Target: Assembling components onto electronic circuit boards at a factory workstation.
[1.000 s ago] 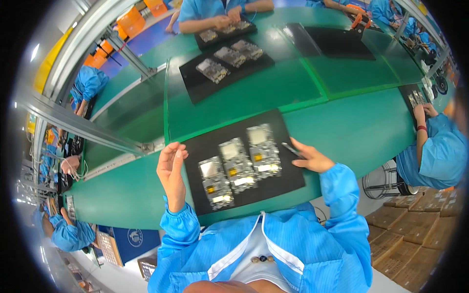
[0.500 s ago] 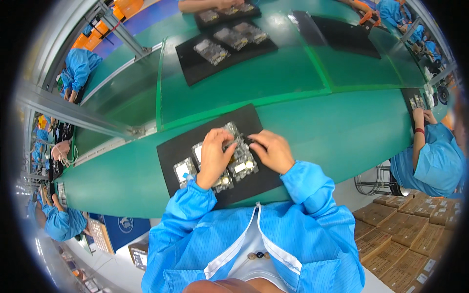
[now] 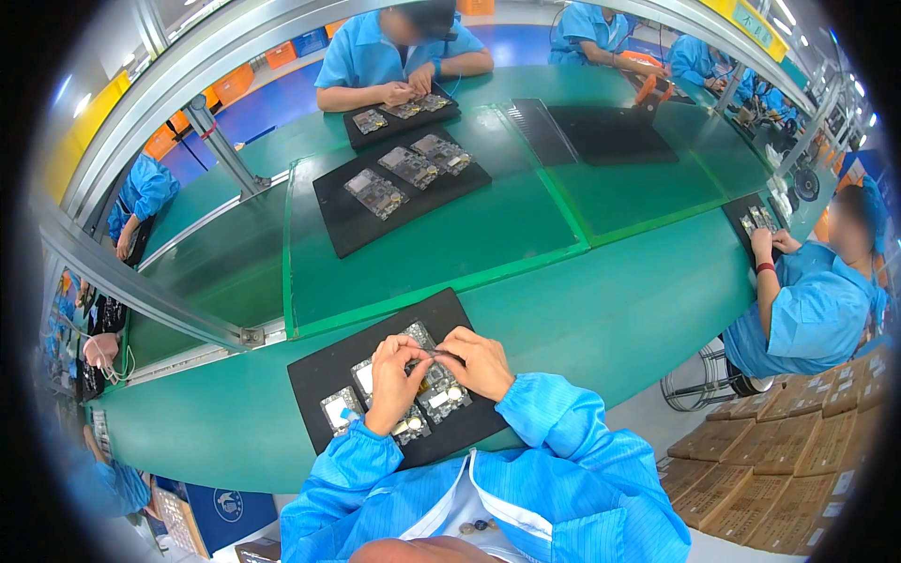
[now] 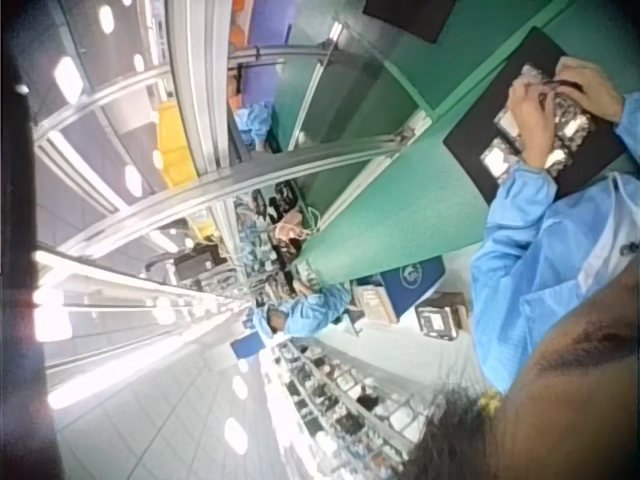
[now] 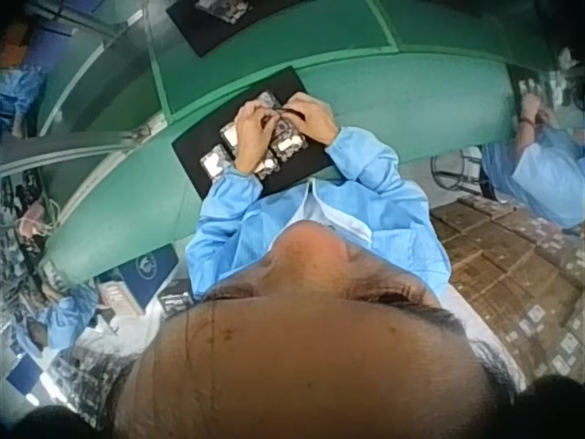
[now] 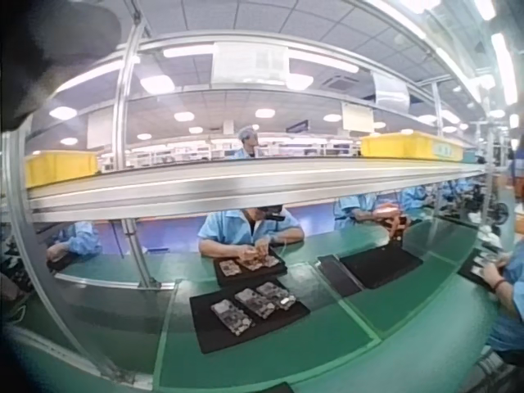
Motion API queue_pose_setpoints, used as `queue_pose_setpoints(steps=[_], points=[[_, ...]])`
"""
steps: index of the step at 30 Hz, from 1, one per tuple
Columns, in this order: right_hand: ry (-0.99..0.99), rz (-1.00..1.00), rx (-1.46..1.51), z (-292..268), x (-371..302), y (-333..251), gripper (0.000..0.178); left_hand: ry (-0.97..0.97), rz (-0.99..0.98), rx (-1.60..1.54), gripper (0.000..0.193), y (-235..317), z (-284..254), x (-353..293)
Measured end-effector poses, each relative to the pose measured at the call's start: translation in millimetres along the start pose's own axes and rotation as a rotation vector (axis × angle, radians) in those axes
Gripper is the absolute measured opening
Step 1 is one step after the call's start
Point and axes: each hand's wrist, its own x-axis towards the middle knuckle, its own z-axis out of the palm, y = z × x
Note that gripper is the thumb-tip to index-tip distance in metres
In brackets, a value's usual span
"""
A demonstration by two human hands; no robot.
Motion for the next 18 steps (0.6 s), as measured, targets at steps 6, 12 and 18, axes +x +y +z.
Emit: queue_pose_setpoints(steps=[6,12,18], points=[[-0.026,0.027,-0.025,4.5,-0.9,5.7,0.012,-0.006,-0.01,0.006,0.014,-0.3,1.5,0.5],[-0.004,0.057,-0.013,2.3,-2.3,-0.4,0.013,-0.008,-0.008,0.006,0.014,1.3,1.9,-1.6],[0.004,0.055,-0.006,4.3,-1.8,-1.6,0.012,-0.002,0.019,0.015,0.014,-2.1,2.4,-2.2]])
